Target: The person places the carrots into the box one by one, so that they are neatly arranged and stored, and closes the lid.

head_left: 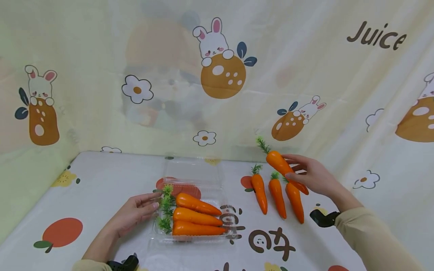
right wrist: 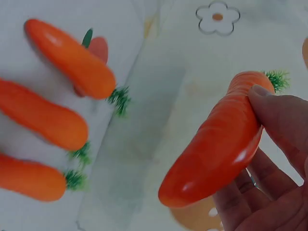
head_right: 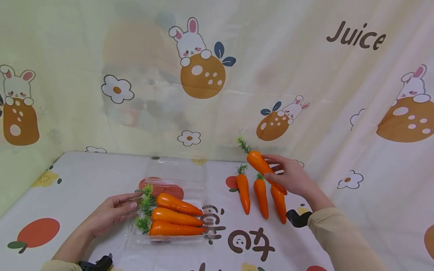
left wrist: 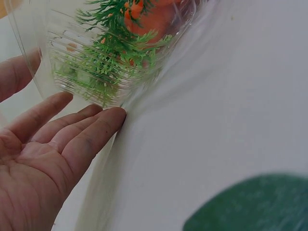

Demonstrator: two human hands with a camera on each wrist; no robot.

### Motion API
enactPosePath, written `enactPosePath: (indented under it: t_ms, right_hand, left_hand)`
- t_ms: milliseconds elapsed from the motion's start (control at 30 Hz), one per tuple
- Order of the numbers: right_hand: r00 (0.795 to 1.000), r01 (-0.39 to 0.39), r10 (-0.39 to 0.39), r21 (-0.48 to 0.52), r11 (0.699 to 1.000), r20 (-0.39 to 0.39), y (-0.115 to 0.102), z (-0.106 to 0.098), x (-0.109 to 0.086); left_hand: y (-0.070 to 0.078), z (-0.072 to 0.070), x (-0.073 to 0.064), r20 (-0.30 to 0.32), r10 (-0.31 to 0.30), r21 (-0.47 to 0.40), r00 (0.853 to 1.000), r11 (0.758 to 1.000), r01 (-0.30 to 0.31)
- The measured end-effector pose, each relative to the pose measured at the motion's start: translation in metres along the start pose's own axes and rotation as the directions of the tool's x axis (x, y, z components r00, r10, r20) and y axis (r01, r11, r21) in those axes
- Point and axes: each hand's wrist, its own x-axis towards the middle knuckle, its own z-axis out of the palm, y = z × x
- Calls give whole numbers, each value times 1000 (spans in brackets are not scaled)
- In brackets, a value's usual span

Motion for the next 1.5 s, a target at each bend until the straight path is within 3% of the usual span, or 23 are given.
enactPosePath:
  t_ms: [233,500,733,1033,1500]
  right_hand:
    - [996,74,-75,13,997,50,-26,15,13]
    - [983,121,-127,54,991,134,-50,47,33]
    - [961,188,-200,78,979,190,-71,79,47]
    - [916,281,-300,109,954,267,-93,111,62]
    - [874,308,-322,97,946,363,-119,137,75]
  left_hand:
    - [1,0,0,4,-2,-6,1000,1000,2]
    - [0,-1,0,6,10,7,1000,1000,-10]
    - [-1,-2,1,28,32,-21,999,999,-32]
    - [-2,-3,1,28,28,-13,999,1000,-27]
    - [-1,-5,1,42,58,-11,997,998,-58]
